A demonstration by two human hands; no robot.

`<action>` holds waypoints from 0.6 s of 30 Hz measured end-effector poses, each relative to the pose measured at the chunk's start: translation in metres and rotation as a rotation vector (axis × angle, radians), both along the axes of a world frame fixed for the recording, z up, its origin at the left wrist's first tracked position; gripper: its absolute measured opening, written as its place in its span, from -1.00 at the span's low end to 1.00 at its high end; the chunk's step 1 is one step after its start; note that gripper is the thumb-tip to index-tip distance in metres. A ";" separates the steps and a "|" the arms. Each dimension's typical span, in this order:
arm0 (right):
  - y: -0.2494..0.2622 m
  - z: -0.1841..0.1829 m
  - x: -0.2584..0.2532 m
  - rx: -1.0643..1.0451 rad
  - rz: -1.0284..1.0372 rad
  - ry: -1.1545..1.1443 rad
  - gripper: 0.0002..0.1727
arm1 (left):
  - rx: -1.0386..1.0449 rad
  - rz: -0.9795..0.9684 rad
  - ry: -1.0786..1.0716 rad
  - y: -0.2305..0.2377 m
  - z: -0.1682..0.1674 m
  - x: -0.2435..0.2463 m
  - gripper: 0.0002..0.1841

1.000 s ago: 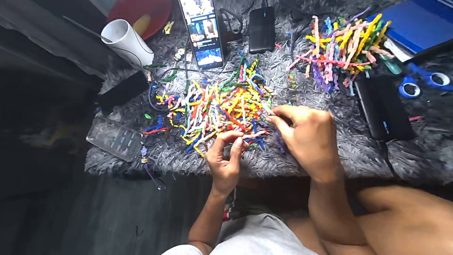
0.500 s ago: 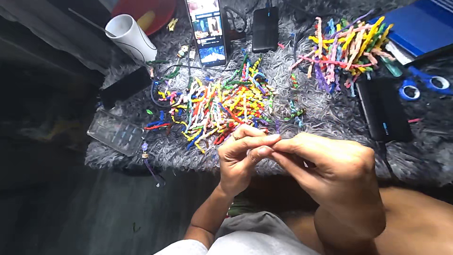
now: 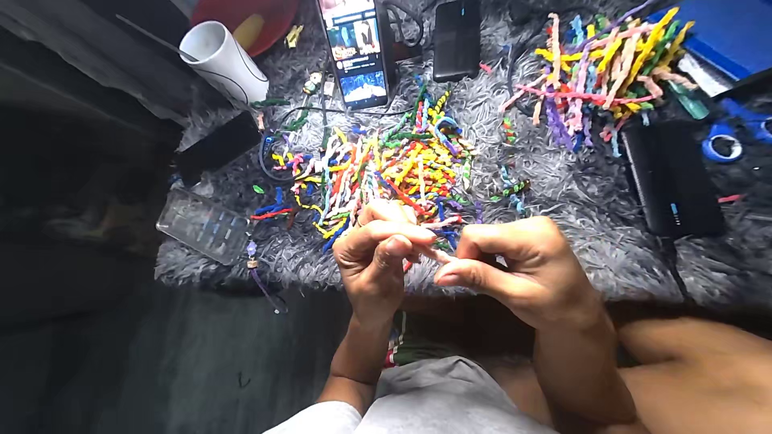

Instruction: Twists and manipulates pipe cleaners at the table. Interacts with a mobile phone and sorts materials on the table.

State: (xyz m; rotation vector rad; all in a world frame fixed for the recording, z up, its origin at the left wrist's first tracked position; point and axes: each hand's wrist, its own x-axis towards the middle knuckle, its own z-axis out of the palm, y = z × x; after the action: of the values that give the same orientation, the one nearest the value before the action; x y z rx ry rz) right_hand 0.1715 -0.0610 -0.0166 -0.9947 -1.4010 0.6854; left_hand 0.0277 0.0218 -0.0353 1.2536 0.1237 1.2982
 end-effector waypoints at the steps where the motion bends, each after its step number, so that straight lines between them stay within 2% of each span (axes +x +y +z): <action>1: 0.002 -0.001 0.000 -0.018 0.020 0.043 -0.63 | -0.006 0.009 -0.010 0.001 0.000 0.000 -0.80; 4: 0.004 -0.003 0.000 -0.027 0.080 0.163 -0.67 | 0.006 0.031 -0.023 0.003 0.001 0.000 -0.80; 7: 0.003 -0.003 -0.005 0.058 0.128 0.289 -0.77 | -0.043 0.004 -0.052 0.002 0.001 0.001 -0.81; 11: 0.002 -0.003 -0.011 0.211 0.224 0.337 -0.73 | -0.222 -0.209 -0.150 -0.004 -0.001 -0.001 -0.83; 14: 0.004 -0.004 -0.012 0.230 0.315 0.352 -0.67 | -0.244 -0.295 -0.177 -0.004 0.003 -0.004 -0.81; 16: 0.003 -0.002 -0.012 0.204 0.292 0.326 -0.66 | -0.205 -0.242 -0.163 -0.002 0.005 -0.005 -0.82; 18: 0.000 0.001 -0.011 0.162 0.216 0.252 -0.65 | -0.127 -0.111 -0.103 0.000 0.006 -0.006 -0.82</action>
State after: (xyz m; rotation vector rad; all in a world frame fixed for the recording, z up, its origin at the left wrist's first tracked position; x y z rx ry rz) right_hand 0.1609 -0.0610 -0.0160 -0.6122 -1.3278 0.8131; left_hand 0.0213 0.0218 -0.0296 1.0691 0.0616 1.2364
